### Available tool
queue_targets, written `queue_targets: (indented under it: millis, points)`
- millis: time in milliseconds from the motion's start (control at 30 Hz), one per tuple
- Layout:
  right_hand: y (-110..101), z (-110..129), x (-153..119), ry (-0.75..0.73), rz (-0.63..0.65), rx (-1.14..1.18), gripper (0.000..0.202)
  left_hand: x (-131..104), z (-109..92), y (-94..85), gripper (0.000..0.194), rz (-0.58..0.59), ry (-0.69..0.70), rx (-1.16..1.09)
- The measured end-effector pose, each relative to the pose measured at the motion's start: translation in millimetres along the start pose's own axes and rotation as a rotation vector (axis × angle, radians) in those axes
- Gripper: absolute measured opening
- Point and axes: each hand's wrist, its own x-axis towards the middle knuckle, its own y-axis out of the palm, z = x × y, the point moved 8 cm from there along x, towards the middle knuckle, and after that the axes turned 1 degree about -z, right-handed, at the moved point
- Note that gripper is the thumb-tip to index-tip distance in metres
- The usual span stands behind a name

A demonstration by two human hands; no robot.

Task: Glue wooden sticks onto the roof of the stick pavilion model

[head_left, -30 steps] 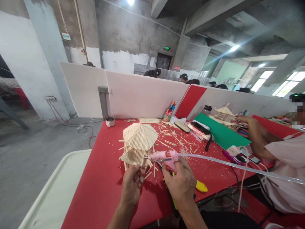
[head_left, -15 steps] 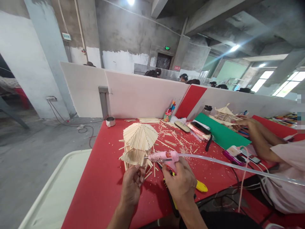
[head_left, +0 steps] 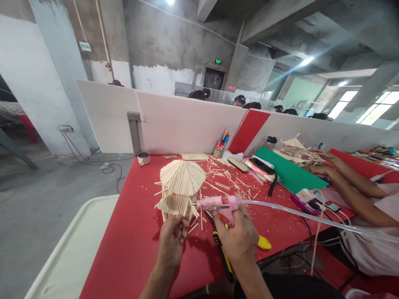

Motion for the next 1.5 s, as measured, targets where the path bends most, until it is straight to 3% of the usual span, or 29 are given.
queue_targets:
  millis: [100,200,267,400,567,800,967,1067,1167,1267,1367,1500]
  points:
    - [0,-16,5,0.065,0.014,-0.017,0.042,0,-1,-0.2,0.022,-0.016,0.008,-0.004]
    - [4,-51,10,0.254,0.100,-0.024,0.046,0,-2,1.2,0.021,-0.010,0.017,0.000]
    - [10,-82,9,0.397,0.196,-0.036,0.049,0,-2,2.7,0.021,0.004,0.014,0.009]
    - [40,-137,-9,0.560,0.521,-0.039,0.060,0,-3,3.6,0.022,0.004,0.017,0.023]
    - [73,-179,-34,0.605,0.698,-0.078,0.034,0,-4,3.6,0.023,-0.007,0.021,0.037]
    - [99,-203,-49,0.603,0.797,-0.206,0.036,-2,-6,3.2,0.020,-0.032,0.016,0.025]
    - [86,-196,-39,0.582,0.765,-0.290,0.042,-4,-8,3.9,0.018,-0.050,0.019,0.004]
    - [82,-163,-25,0.462,0.738,-0.223,0.038,-4,-8,4.8,0.018,-0.052,0.014,-0.002]
    - [96,-107,-17,0.247,0.824,-0.016,0.024,-5,-8,5.4,0.017,-0.052,0.016,0.007]
    - [113,-67,-16,0.160,0.881,0.056,0.019,-5,-8,5.0,0.017,-0.044,0.021,0.025]
    - [127,-52,-15,0.158,0.908,0.019,0.018,-3,-6,3.0,0.017,-0.043,0.010,0.021]
    - [140,-52,-15,0.138,0.970,-0.038,0.017,-2,-4,2.1,0.018,-0.034,0.004,0.008]
